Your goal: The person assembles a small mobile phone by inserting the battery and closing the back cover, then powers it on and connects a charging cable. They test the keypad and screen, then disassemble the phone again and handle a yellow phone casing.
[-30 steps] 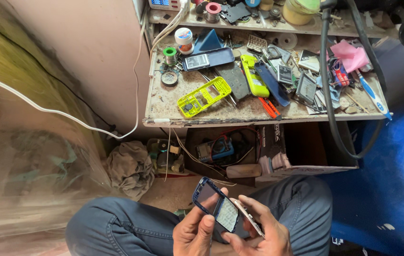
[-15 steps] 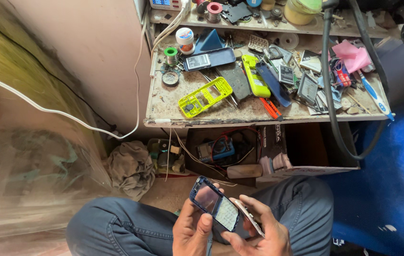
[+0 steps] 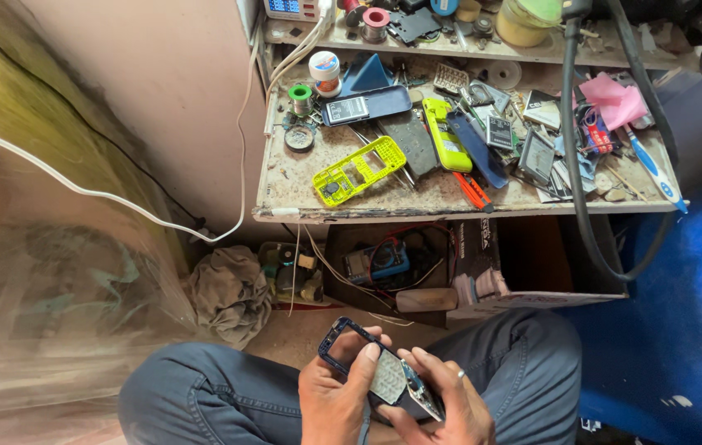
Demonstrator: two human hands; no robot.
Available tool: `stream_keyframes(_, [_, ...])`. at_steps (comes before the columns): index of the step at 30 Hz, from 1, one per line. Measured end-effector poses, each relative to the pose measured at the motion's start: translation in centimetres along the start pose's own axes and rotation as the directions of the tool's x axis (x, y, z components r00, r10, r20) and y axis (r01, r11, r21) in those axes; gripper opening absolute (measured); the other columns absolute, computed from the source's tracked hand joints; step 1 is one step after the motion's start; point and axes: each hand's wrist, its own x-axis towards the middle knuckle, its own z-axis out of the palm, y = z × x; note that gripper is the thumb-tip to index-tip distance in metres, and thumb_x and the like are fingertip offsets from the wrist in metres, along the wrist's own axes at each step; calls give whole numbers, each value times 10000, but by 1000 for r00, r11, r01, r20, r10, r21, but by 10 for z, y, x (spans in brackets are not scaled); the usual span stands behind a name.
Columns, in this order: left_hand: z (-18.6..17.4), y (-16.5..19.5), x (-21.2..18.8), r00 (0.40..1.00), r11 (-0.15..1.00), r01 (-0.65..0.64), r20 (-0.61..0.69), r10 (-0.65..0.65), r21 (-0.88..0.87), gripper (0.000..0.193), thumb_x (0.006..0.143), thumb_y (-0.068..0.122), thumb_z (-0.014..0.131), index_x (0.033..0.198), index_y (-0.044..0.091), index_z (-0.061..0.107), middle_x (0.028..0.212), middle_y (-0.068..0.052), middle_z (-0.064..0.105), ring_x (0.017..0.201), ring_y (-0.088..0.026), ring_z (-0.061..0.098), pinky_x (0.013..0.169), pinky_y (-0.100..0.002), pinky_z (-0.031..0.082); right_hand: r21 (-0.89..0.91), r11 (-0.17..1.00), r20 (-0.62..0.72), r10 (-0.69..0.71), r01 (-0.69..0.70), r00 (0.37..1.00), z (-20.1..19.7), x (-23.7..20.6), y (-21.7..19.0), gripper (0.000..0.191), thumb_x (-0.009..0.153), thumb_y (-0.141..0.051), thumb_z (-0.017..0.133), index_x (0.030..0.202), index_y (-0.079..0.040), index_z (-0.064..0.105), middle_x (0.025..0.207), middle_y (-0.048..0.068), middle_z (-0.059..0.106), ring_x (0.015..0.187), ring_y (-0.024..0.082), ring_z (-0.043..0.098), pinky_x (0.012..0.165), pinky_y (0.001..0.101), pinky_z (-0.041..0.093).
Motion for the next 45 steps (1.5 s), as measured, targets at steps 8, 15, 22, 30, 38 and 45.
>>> stream_keyframes(8, [-7,41,1,961,994,35,276,-5,-103,518,835,129,755,1302,-29,595,1291,-207,678,1234,-283,660,1068,-440,513,189,969,114,142,-162,983,-2,-8,10,798,706,-224,940,1360,9,546,1117,164,776,1089,246,778,893,362,634])
stream_keyframes(15, [-12,49,7,869,976,73,494,40,-208,568,876,192,820,1302,-4,498,1295,-201,610,1313,-332,595,1165,-507,465,120,870,306,426,-478,852,-11,-5,17,946,571,-265,998,1393,-92,561,1102,49,788,647,63,671,555,224,528])
stream_keyframes(22, [-20,83,9,942,999,-2,335,-15,51,514,838,161,759,1309,3,625,1207,-175,709,1151,-237,661,1016,-379,518,160,964,190,182,-214,965,-12,-1,7,832,672,-211,969,1350,9,541,1154,138,782,1041,207,767,807,333,641])
stream_keyframes(30, [-17,133,19,812,467,-561,563,152,683,158,817,94,776,969,54,763,889,-53,771,806,-181,753,688,-298,579,101,992,210,-92,72,973,-20,10,5,758,750,-199,934,1363,2,537,1090,175,760,1021,240,792,870,344,640])
stream_keyframes(38, [-10,135,16,727,357,-678,656,200,643,115,903,91,719,1004,49,686,992,-63,736,880,-211,724,728,-308,568,151,986,270,23,-66,963,-23,5,9,776,731,-193,946,1357,11,536,1123,199,750,1098,292,725,899,389,582])
stream_keyframes(45, [-41,119,26,933,701,-341,133,335,626,127,1025,124,576,1079,21,628,1097,-89,756,976,-151,695,886,-274,552,140,951,296,227,-277,928,-26,3,12,872,666,-201,963,1404,-38,527,1211,147,747,1120,242,731,833,336,631])
